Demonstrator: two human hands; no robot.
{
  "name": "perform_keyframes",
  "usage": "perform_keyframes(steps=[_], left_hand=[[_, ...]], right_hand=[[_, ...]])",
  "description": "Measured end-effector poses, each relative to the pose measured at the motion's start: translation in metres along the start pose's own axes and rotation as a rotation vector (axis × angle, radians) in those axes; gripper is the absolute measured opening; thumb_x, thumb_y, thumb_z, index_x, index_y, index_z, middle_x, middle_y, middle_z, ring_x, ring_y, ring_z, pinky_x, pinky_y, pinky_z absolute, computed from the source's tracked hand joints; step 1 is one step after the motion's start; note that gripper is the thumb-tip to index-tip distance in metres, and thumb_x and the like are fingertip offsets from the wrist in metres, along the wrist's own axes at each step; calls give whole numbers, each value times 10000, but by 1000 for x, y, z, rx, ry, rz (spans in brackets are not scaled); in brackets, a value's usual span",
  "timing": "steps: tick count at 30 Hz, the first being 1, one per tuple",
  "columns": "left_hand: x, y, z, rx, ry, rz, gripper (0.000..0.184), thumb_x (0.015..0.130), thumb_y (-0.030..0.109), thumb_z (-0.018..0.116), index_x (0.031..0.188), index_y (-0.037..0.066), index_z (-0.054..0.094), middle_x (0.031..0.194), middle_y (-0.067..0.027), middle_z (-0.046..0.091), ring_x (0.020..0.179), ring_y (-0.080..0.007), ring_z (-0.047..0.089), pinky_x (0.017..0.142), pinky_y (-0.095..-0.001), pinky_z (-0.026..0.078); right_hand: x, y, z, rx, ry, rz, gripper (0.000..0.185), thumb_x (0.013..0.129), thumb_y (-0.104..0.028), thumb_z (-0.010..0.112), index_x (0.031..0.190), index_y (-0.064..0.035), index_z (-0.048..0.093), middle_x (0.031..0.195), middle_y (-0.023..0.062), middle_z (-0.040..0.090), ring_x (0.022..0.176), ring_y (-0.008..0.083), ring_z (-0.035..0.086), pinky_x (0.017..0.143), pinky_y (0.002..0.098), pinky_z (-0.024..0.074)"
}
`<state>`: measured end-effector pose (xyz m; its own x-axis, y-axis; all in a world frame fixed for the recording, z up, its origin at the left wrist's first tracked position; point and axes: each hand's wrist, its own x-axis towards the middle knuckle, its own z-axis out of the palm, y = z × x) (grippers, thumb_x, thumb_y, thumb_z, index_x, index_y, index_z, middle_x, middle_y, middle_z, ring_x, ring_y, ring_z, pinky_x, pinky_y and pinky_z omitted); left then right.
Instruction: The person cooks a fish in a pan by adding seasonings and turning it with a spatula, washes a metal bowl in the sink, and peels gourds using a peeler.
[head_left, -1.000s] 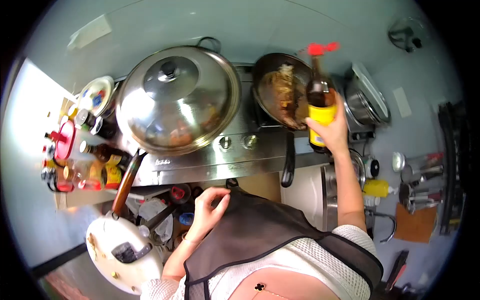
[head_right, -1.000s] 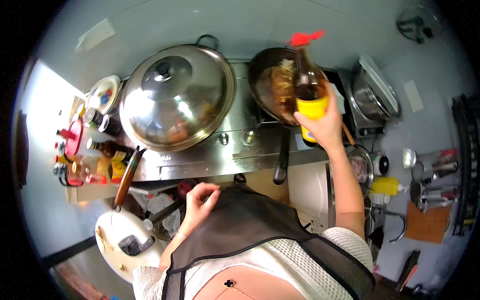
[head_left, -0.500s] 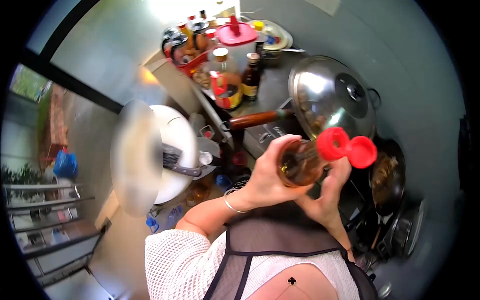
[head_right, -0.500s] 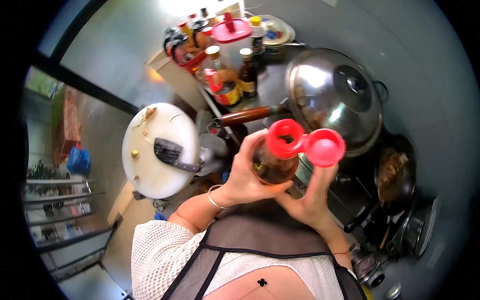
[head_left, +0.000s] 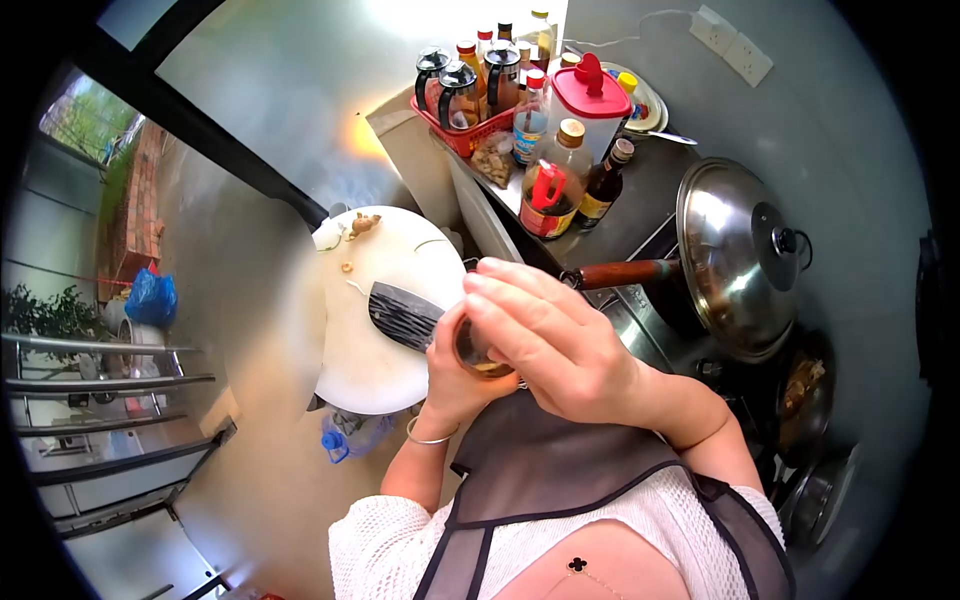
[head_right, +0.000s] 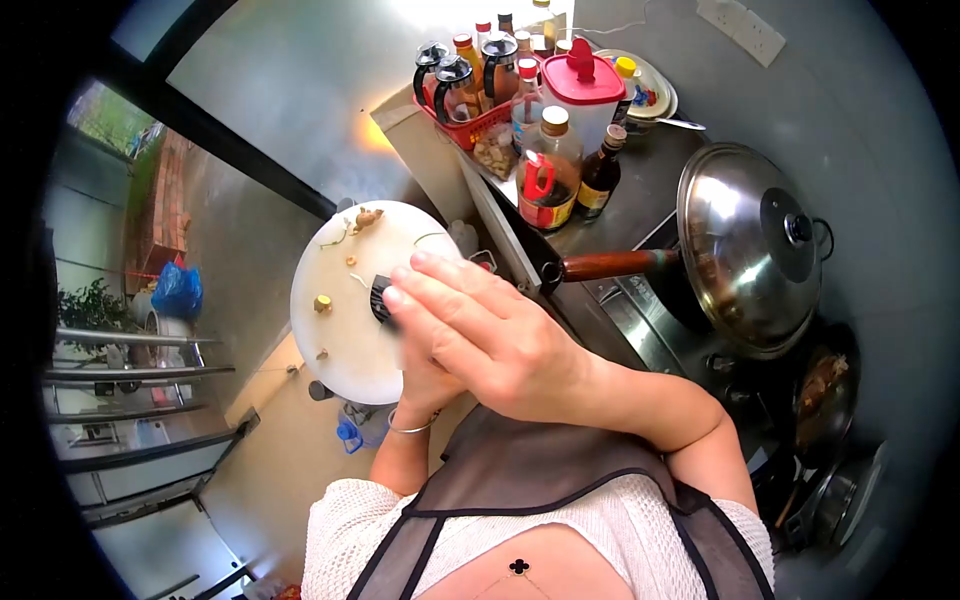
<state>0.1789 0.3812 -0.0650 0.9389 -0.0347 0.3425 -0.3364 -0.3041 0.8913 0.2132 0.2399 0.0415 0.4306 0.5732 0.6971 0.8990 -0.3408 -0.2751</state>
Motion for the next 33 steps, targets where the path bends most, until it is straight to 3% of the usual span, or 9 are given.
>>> perform_keyframes(steps=[4,6,9,13,20,25,27,31,33], left_hand=[[8,-6,-17,57,103,131,666,567,173,756,1102,36,383,987,-128,557,877,-223,574,725,-309,468],[18,-10,-25,403,16,225,634,596,173,748,1091,19,382,978,-126,554,871,-222,568,737,-299,459],[36,-71,-34,-75,234,-96,663,606,127,740,1131,18,350,999,-99,520,893,-207,538,777,-300,442],[75,-132,-52,-84,321,-128,741,590,58,737,1183,37,293,1076,-94,444,971,-195,476,848,-311,399],[96,-222,-76,-241,332,-94,802,584,55,746,1203,41,236,1118,-96,390,1014,-183,441,882,-294,382],[57,-200,-104,287,270,-161,968,532,182,781,1283,10,195,1242,-212,337,1145,-317,342,969,-367,265],[19,-217,-143,884,273,-90,700,574,114,722,1190,27,401,1222,-186,379,1127,-323,357,949,-391,289],[-23,-240,-204,1221,196,-270,479,639,92,673,1088,55,512,1133,-135,484,1030,-296,448,881,-388,360],[-27,-267,-223,1086,74,-310,449,636,98,678,1058,51,531,1045,-133,528,975,-280,485,847,-375,385]], right_hand=[[7,-6,21,16,53,-37,398,607,-30,544,984,93,528,975,182,549,935,332,545,777,355,477],[6,-8,29,43,-10,-2,403,646,-47,531,1032,68,510,1080,202,497,1030,343,485,838,416,430],[-1,-7,42,-44,-61,242,415,742,-90,482,1143,10,450,1298,199,289,1220,346,266,934,528,268],[-40,-9,32,-64,68,331,354,692,-2,565,1039,42,508,1106,181,503,1046,345,477,884,408,394],[-141,-24,77,20,-43,611,250,683,59,572,930,38,545,910,152,579,845,302,561,742,349,454],[-172,-51,104,179,-272,628,253,691,36,571,942,23,541,859,133,576,808,291,549,714,345,446],[-190,-56,117,190,-379,586,289,685,2,561,971,10,525,908,126,548,868,282,510,749,364,411],[-169,-46,167,19,-286,448,387,657,-12,562,1039,-6,497,988,138,499,929,298,473,782,369,385],[-149,-33,210,-171,-216,356,390,682,-49,529,1069,-21,487,964,134,488,894,290,476,752,361,387]])
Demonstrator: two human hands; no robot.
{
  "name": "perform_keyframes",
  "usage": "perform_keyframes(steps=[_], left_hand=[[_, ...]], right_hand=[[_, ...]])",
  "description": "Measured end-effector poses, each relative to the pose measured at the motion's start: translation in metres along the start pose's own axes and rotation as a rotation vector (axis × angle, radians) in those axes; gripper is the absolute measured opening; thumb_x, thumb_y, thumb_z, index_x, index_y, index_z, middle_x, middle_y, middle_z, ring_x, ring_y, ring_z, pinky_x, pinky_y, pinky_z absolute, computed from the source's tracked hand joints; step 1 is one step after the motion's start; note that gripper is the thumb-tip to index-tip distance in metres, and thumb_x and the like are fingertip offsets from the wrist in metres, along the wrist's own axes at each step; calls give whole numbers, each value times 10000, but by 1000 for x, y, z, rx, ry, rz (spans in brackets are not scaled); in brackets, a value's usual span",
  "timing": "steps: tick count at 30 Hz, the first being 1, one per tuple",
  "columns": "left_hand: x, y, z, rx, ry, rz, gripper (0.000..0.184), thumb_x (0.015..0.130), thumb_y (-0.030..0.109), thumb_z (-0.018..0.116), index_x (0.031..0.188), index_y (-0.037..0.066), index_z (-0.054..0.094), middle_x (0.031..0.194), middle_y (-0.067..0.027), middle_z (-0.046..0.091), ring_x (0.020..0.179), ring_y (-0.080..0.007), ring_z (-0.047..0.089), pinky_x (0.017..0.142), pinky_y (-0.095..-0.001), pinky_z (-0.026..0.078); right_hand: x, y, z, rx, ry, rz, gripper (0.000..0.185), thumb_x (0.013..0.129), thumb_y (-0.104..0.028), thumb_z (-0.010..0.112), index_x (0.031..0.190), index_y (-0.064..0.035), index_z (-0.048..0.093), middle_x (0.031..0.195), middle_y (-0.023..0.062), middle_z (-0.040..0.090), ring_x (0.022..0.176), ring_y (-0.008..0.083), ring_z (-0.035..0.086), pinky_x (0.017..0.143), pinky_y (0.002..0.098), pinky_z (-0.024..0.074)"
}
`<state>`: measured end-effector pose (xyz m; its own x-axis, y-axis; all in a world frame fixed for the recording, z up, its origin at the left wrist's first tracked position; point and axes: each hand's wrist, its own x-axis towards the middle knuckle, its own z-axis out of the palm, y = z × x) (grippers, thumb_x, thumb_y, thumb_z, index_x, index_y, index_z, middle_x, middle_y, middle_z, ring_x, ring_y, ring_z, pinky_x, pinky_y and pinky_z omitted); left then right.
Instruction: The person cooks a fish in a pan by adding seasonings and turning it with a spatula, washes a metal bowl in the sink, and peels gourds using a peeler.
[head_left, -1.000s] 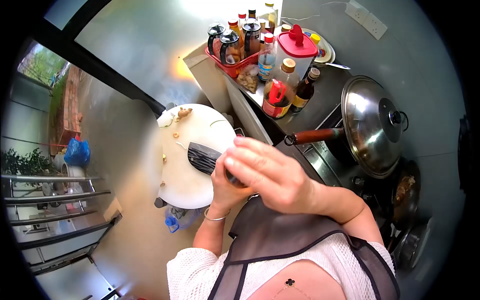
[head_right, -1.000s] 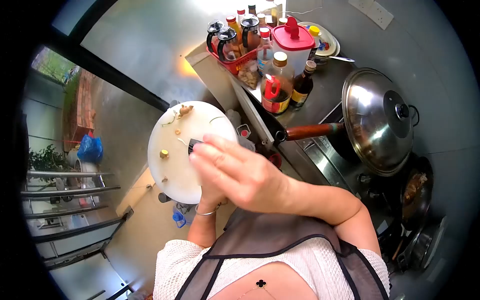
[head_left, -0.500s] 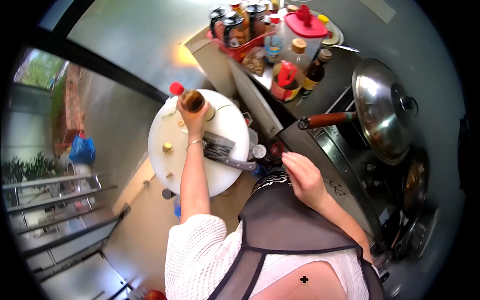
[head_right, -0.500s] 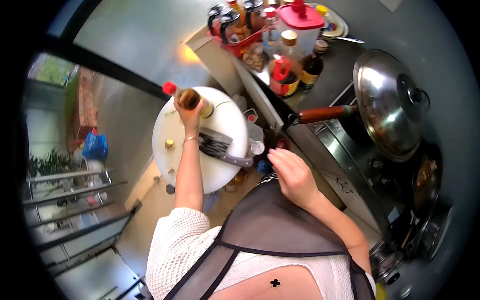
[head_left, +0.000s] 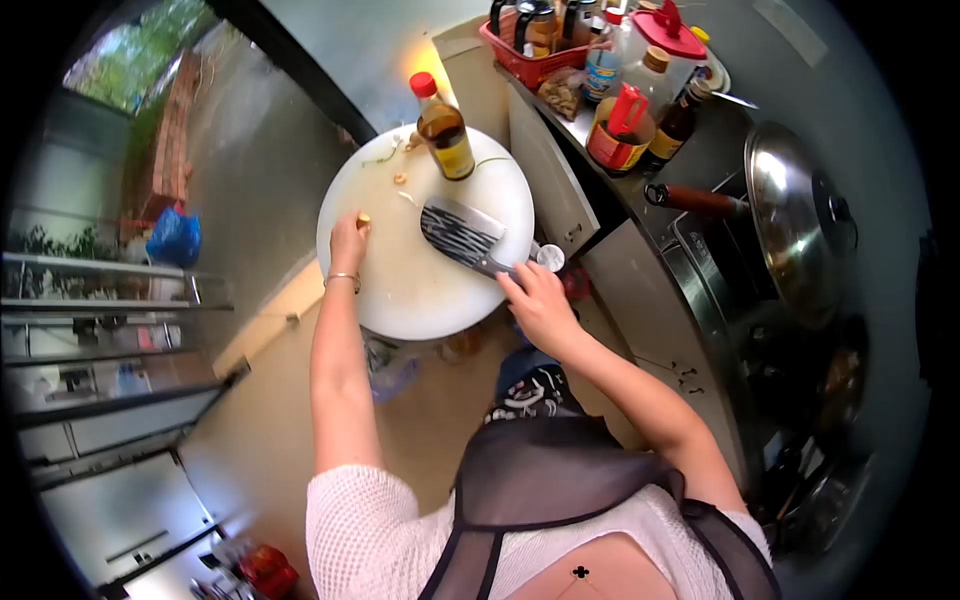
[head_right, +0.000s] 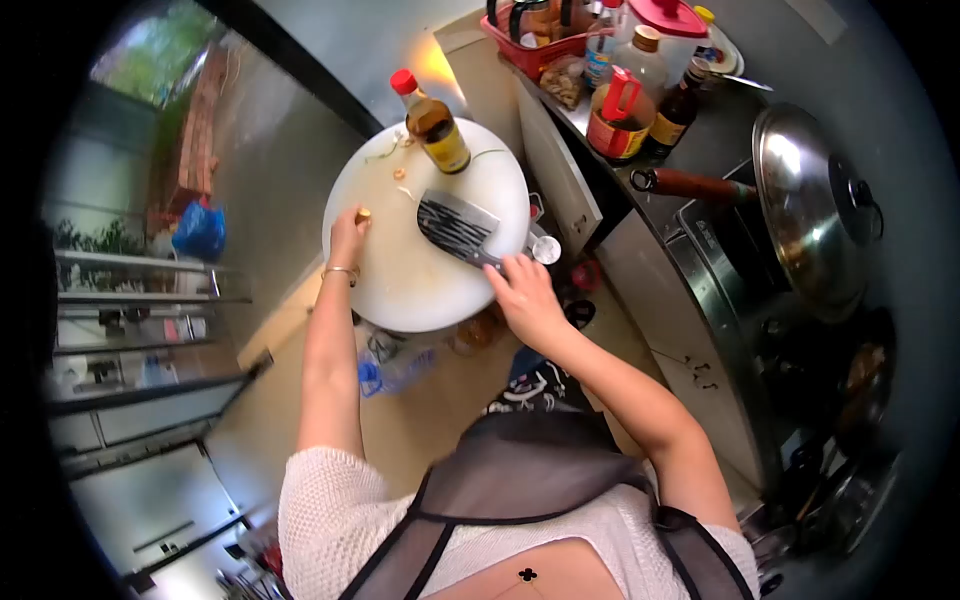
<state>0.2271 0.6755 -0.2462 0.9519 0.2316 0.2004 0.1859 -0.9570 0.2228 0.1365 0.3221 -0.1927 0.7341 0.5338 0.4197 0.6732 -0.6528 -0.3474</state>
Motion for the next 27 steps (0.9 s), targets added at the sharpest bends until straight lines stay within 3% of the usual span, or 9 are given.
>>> perform_keyframes(steps=[1,2,4,8,11,13,17,19,27], left_hand=[[8,-7,4,-111,-153,1,420,633,103,683,1027,47,550,956,-132,573,920,-265,522,813,-363,410],[12,-6,2,-104,-156,28,420,633,103,683,1027,47,550,956,-132,573,920,-265,522,813,-363,410],[1,3,-2,-91,-8,47,383,625,101,690,978,21,565,798,-135,599,771,-249,575,716,-333,454],[-38,56,-37,-446,5,-50,401,625,121,716,978,11,560,774,-125,618,652,-203,599,605,-287,474],[-70,82,-23,-577,-82,30,339,620,98,713,911,-4,572,745,-122,611,632,-203,592,606,-293,476],[-79,101,-12,-629,-76,52,311,611,77,710,877,-10,574,722,-123,603,616,-217,588,592,-307,473],[-89,111,9,-598,-95,111,281,602,98,723,824,-9,587,799,-115,597,703,-219,584,631,-292,480],[-89,116,2,-570,175,219,229,594,89,711,770,4,591,833,-98,586,747,-240,560,636,-308,467],[-88,108,11,-611,84,386,132,601,40,660,705,24,580,772,-86,563,697,-254,531,605,-323,437]], right_hand=[[12,1,23,-111,37,-35,382,699,-72,507,1078,-32,487,926,127,492,848,277,490,716,356,395],[22,-2,42,-115,54,-13,382,699,-72,507,1078,-32,487,926,127,492,848,277,490,716,356,395],[31,-10,67,-188,-166,140,383,723,-102,470,1103,-57,480,843,102,487,748,244,496,621,339,402],[36,-3,76,-308,-135,162,394,713,-103,481,1100,-31,464,758,101,489,684,239,497,537,327,407],[33,-4,54,-226,-100,188,390,692,-79,509,1068,7,451,758,123,493,677,264,518,560,379,430],[31,3,38,68,-203,464,344,659,-42,545,979,34,444,785,220,507,696,371,545,634,435,451],[19,-11,9,273,-21,529,282,701,-89,536,958,-8,453,812,212,543,712,375,545,630,423,444],[18,-25,4,397,35,570,235,723,-119,541,931,-40,467,789,193,567,726,354,555,629,410,443],[25,-63,3,348,-144,585,232,749,-121,527,937,-32,424,740,183,562,670,350,558,582,417,448]])
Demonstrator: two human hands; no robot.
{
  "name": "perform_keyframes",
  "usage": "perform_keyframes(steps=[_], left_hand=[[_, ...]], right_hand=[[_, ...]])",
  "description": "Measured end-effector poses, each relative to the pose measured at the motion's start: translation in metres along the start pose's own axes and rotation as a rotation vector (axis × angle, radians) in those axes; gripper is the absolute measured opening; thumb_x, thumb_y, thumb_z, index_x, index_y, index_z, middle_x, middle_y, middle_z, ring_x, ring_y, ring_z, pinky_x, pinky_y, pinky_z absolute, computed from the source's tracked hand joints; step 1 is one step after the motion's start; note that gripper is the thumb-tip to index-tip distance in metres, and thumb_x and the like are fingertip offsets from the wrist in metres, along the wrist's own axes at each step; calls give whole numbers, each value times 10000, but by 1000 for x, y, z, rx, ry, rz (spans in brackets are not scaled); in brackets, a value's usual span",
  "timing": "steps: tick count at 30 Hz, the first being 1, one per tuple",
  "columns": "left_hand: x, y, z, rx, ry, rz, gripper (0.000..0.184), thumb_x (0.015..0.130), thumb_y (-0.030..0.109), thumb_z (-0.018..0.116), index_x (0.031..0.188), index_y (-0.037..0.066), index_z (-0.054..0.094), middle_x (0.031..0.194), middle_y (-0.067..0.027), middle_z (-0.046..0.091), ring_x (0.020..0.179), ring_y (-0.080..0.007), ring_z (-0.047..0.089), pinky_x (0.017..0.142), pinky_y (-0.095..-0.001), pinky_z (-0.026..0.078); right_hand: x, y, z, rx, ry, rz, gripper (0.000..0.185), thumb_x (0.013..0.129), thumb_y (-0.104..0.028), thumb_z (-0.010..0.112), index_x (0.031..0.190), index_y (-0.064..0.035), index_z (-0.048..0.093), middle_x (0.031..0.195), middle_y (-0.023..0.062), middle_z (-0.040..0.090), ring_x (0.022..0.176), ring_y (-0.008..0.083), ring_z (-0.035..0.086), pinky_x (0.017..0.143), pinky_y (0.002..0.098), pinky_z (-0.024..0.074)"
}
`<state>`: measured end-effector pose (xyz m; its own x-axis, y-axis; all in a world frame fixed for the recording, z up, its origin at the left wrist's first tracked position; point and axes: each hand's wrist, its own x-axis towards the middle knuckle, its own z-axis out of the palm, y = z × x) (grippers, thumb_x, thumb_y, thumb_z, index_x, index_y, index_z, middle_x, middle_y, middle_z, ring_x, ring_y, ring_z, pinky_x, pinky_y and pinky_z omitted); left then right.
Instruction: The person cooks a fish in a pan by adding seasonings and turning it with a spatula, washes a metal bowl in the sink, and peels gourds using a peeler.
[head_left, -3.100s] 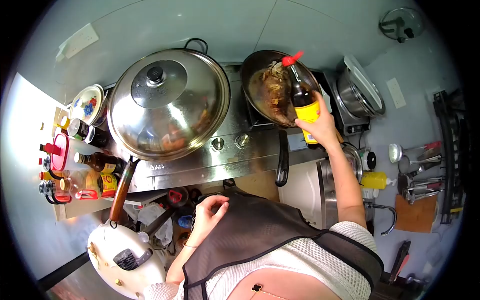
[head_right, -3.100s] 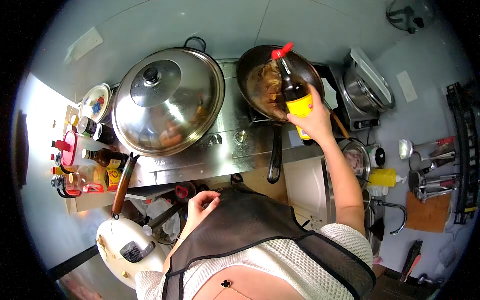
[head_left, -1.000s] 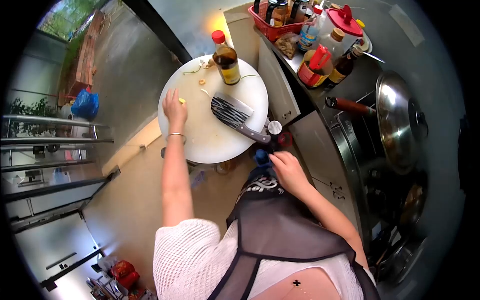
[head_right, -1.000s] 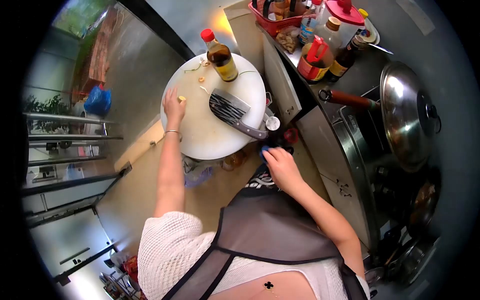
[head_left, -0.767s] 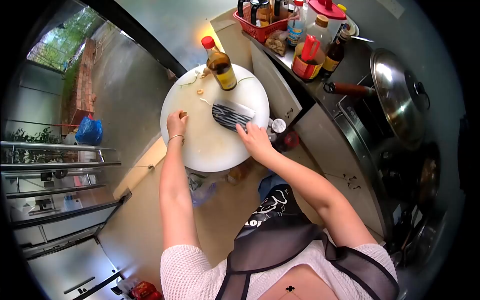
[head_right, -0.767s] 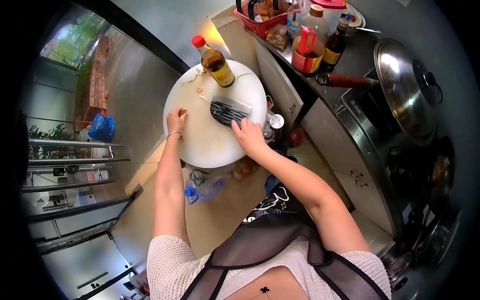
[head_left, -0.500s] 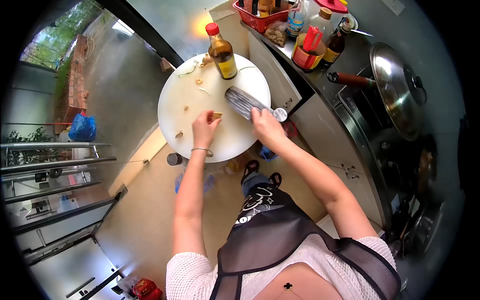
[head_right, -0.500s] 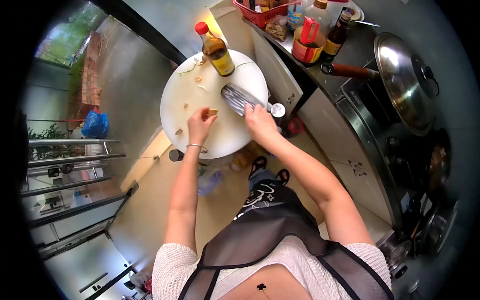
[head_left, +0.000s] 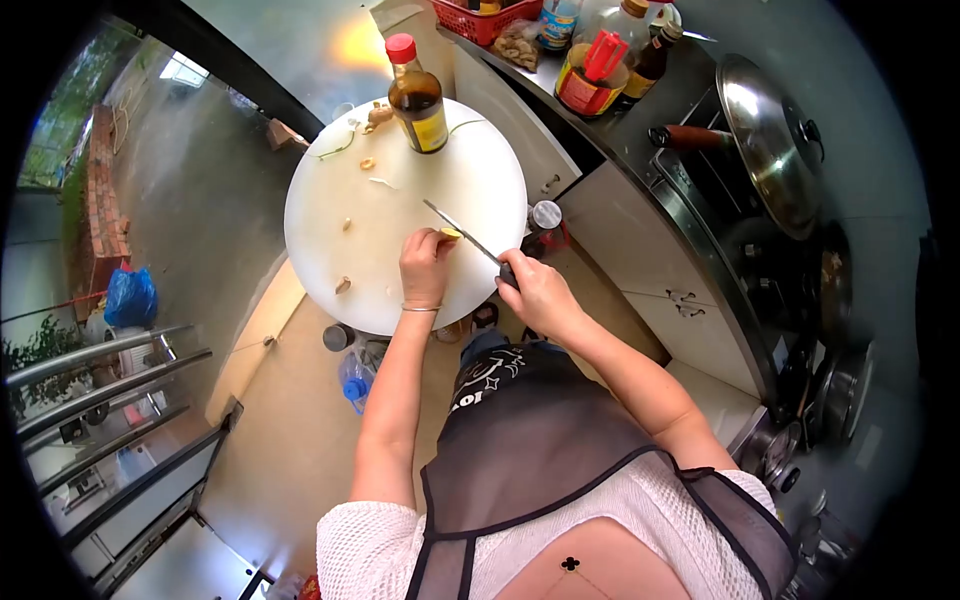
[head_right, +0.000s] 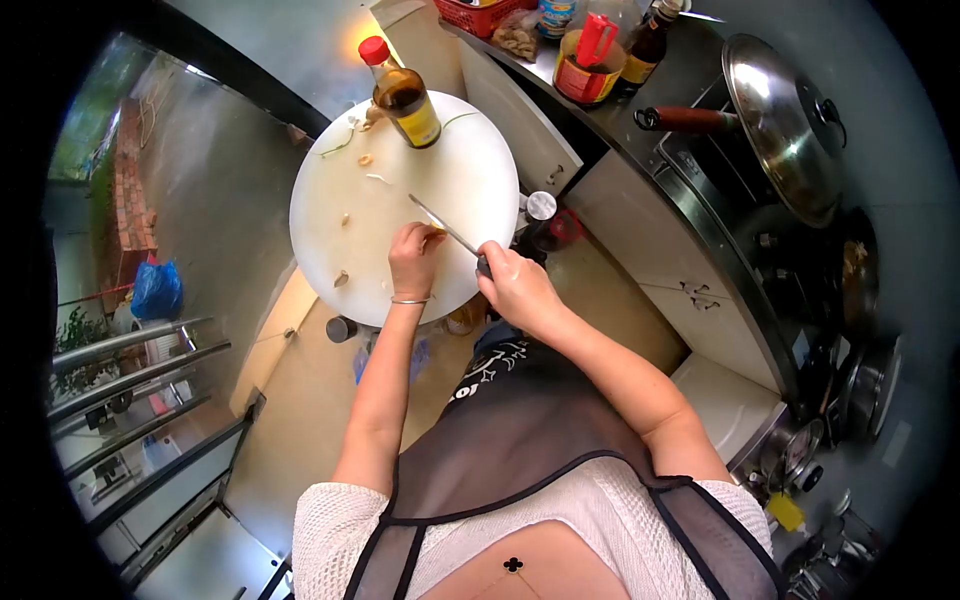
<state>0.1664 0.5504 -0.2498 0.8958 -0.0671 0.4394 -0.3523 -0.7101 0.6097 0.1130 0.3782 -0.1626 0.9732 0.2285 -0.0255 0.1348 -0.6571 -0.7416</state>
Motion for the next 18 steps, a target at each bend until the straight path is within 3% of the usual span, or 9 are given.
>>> perform_keyframes(steps=[14,18], left_hand=[[8,-6,-7,-43,-64,-44,148,602,-14,621,740,18,576,745,-102,547,698,-275,522,608,-349,435],[1,-10,-8,-79,-123,-107,151,621,-3,608,763,14,559,747,-114,539,692,-281,518,604,-356,440]], right_hand=[[-3,-14,5,-133,-95,-28,223,726,-86,542,865,6,394,684,201,548,631,357,554,552,432,441],[24,1,42,-100,-137,73,220,723,-90,541,840,15,386,650,215,549,610,370,554,542,442,443]])
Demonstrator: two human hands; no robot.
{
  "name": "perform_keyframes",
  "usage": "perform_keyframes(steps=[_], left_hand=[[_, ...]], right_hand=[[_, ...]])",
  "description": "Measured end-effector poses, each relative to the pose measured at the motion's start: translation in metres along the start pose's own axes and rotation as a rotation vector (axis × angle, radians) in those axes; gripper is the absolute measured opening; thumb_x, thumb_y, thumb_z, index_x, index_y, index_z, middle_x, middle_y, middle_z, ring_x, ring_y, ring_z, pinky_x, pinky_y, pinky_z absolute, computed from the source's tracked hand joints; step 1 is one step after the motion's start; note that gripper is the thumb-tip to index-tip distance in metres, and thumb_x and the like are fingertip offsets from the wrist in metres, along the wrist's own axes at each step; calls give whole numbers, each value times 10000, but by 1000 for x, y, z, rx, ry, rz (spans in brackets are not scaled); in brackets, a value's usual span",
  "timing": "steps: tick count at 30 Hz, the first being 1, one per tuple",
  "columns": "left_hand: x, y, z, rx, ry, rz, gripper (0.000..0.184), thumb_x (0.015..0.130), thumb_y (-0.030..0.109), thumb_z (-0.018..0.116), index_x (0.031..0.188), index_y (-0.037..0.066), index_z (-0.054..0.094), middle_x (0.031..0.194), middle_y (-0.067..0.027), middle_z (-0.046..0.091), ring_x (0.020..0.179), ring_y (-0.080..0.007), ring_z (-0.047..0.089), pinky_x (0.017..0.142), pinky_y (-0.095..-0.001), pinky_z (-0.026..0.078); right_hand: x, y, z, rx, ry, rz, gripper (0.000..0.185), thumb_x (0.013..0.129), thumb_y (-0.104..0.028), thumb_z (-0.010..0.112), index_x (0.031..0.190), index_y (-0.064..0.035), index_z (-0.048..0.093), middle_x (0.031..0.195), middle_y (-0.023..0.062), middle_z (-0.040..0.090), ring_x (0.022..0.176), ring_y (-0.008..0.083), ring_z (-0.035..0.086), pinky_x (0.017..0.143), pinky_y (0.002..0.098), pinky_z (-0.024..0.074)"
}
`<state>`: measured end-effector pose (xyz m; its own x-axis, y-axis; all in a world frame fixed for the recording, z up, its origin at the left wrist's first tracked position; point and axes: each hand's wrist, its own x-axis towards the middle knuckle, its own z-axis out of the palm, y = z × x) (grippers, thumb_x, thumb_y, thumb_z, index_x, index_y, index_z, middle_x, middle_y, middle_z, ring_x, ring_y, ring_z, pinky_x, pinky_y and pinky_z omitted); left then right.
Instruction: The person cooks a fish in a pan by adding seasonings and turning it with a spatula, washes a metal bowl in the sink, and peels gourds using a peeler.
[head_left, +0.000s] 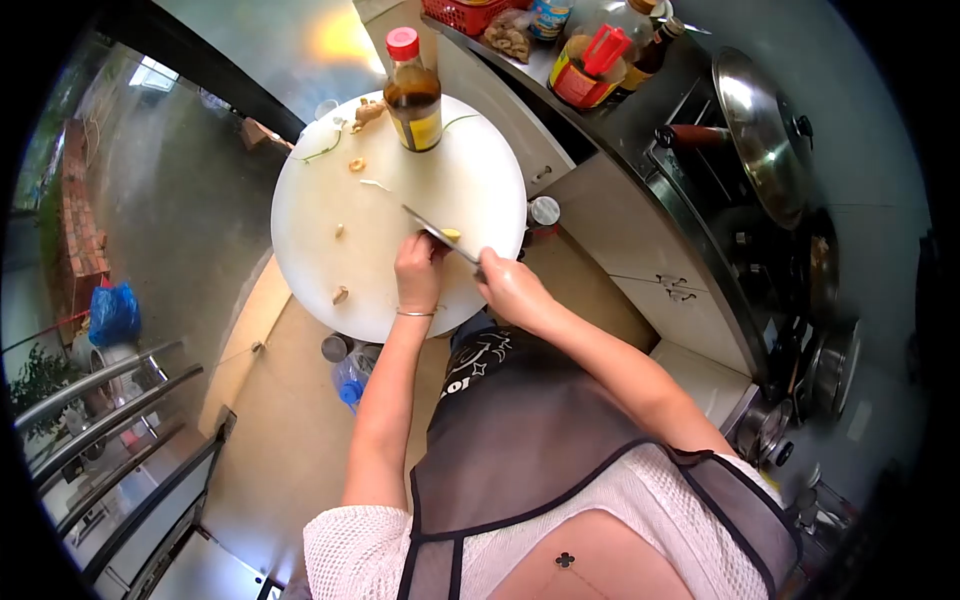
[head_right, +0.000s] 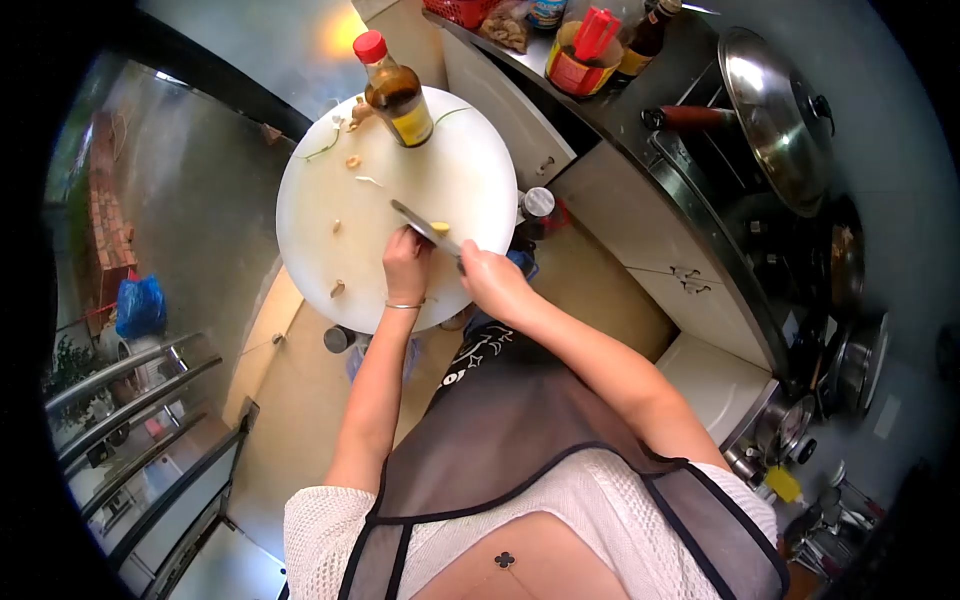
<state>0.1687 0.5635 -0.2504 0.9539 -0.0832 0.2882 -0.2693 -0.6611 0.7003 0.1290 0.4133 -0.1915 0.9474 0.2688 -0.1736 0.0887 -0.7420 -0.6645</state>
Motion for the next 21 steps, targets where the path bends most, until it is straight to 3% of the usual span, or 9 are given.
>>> perform_keyframes(steps=[6,8,11,13,15,18,19,20,21], left_hand=[[1,-8,-14,96,39,23,201,637,2,580,832,15,534,787,-122,525,706,-287,515,629,-356,438],[7,-16,-26,227,122,-54,239,628,25,609,858,27,540,833,-113,529,733,-277,517,674,-355,433],[19,20,-40,447,184,225,261,623,39,631,872,40,551,849,-109,538,744,-267,525,671,-342,438],[17,9,-14,90,-169,285,274,631,46,631,899,56,571,866,-112,543,780,-257,530,679,-322,443],[21,2,6,69,-207,236,265,644,27,613,906,47,578,876,-113,547,785,-256,529,682,-319,445],[16,5,29,51,-184,272,270,658,10,578,928,17,576,897,-121,547,814,-260,522,709,-316,443],[12,10,33,67,-124,357,285,660,12,560,944,-5,567,907,-128,543,838,-266,516,734,-317,439],[6,14,34,66,-128,357,285,660,12,560,944,-5,567,907,-128,543,838,-266,516,734,-317,439],[0,20,31,81,-89,353,282,663,-27,541,943,-13,568,915,-134,547,845,-276,519,738,-325,441]], right_hand=[[20,-3,15,-29,117,-58,241,734,-106,562,874,28,417,663,202,553,632,364,552,553,414,440],[-2,-14,-6,250,332,-125,240,733,-110,585,907,0,461,677,180,566,650,353,563,564,392,454],[-28,-16,-38,558,320,69,232,726,-59,583,927,-3,482,711,86,543,593,181,547,554,285,441],[-45,-6,-52,920,221,102,288,718,-18,553,987,14,458,733,43,506,584,134,527,541,264,436],[-56,-7,-61,1337,158,193,467,716,8,521,1162,9,382,746,39,469,551,107,493,512,243,422],[-76,0,-70,1226,155,342,533,717,5,509,1226,-39,356,738,44,470,554,109,500,504,242,420],[-77,4,-65,855,131,341,568,709,1,509,1247,-95,353,736,68,494,555,111,506,495,258,428],[-75,23,-40,294,365,-3,612,674,-6,529,1248,-133,360,757,93,528,547,156,529,498,305,444],[-77,34,-25,125,373,-22,626,655,-19,547,1244,-134,368,759,99,526,555,193,534,516,327,450]])
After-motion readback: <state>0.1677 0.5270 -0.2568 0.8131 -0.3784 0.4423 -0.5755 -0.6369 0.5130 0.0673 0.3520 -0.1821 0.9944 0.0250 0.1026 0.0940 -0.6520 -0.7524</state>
